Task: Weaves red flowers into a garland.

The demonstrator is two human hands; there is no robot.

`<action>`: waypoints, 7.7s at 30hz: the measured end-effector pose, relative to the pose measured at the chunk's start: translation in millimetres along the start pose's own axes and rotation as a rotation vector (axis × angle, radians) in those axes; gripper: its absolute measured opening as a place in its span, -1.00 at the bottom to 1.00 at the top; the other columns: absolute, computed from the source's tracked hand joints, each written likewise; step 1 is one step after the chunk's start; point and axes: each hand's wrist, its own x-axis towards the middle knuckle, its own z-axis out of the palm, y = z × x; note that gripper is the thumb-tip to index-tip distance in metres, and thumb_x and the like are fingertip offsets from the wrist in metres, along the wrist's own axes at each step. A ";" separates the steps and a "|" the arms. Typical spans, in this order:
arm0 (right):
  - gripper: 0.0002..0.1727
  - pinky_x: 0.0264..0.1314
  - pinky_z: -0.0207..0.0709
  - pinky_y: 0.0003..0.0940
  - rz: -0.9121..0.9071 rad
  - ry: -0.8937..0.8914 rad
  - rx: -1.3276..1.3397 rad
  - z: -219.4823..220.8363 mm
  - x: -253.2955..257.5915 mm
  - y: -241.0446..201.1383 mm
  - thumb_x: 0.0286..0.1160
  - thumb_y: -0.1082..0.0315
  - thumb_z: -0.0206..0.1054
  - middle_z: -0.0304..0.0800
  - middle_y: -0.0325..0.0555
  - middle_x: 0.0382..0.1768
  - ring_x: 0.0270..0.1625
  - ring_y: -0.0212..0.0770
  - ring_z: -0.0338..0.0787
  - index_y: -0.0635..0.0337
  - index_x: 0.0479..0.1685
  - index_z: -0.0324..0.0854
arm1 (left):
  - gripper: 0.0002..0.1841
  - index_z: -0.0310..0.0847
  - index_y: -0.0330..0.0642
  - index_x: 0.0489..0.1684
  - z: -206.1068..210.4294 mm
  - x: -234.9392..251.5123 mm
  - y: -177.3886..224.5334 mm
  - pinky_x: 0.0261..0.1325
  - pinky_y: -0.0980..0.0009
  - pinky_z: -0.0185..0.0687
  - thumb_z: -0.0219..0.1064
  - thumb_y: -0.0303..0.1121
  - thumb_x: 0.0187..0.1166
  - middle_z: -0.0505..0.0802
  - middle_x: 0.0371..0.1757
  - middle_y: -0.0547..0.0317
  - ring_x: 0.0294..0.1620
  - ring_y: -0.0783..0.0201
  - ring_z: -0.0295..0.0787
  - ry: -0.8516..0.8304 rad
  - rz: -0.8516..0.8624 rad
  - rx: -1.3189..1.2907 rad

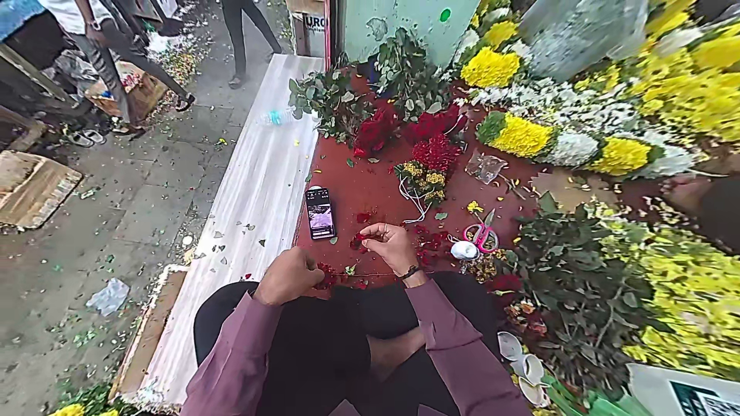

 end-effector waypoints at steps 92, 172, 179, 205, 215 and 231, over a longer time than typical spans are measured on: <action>-0.47 -0.27 0.76 -0.04 0.449 0.015 -0.284 -11.3 81.0 95.4 0.19 0.53 0.59 0.89 0.03 -0.09 -0.25 -0.03 0.85 0.06 0.27 0.74 | -0.81 0.81 0.06 -0.40 1.4 -3.2 13.2 -0.31 0.11 0.64 0.38 -0.10 0.49 0.80 -0.50 0.36 -0.47 0.35 0.70 -0.184 0.335 0.056; -0.60 -0.24 0.86 -0.13 0.111 0.056 0.252 15.8 -22.8 -10.8 0.18 0.65 0.58 0.90 0.18 -0.23 -0.32 0.02 0.91 0.38 0.07 0.70 | -0.79 0.82 -0.03 -0.39 3.8 0.3 7.9 -0.30 0.08 0.67 0.43 -0.12 0.48 0.82 -0.50 0.27 -0.47 0.30 0.73 -0.068 0.159 -0.086; -0.64 -0.22 0.89 -0.18 0.087 -0.152 0.334 47.7 -61.9 -47.8 0.11 0.64 0.64 0.91 0.18 -0.27 -0.32 -0.02 0.93 0.48 -0.06 0.70 | -0.80 0.89 -0.03 -0.22 1.7 -0.2 8.9 -0.36 0.29 0.70 0.33 -0.22 0.62 0.87 -0.45 0.29 -0.53 0.42 0.72 -0.009 0.119 -0.192; -0.13 0.12 0.79 -0.28 -0.081 -0.427 -0.121 17.5 -38.0 -9.1 0.20 0.08 0.70 0.77 -0.18 0.30 0.02 -0.30 0.85 0.01 0.64 0.47 | -0.75 0.76 -0.10 -0.53 3.2 4.1 11.6 -0.44 0.26 0.58 0.46 -0.17 0.48 0.74 -0.61 0.30 -0.60 0.39 0.61 -0.034 0.120 -0.191; -0.84 0.03 0.70 -0.42 -0.344 -0.528 0.084 8.7 -49.6 -40.1 0.49 0.29 0.50 0.86 -0.20 -0.24 -0.11 -0.40 0.79 0.21 -0.23 0.87 | -0.70 0.74 -0.07 -0.57 -4.3 -3.6 24.6 -0.30 -0.16 0.61 0.41 -0.04 0.35 0.77 -0.53 0.13 -0.41 0.07 0.74 0.087 -0.019 0.069; -0.85 -0.48 0.51 -0.56 -0.281 -0.530 0.642 17.4 -50.3 -27.4 0.52 0.44 0.40 0.90 -0.18 -0.35 -0.53 -0.53 0.62 0.24 -0.16 0.89 | -0.75 0.79 -0.06 -0.35 -15.7 -1.9 67.3 -0.20 0.07 0.72 0.29 -0.13 0.57 0.84 -0.43 0.28 -0.37 0.30 0.78 0.290 0.308 0.047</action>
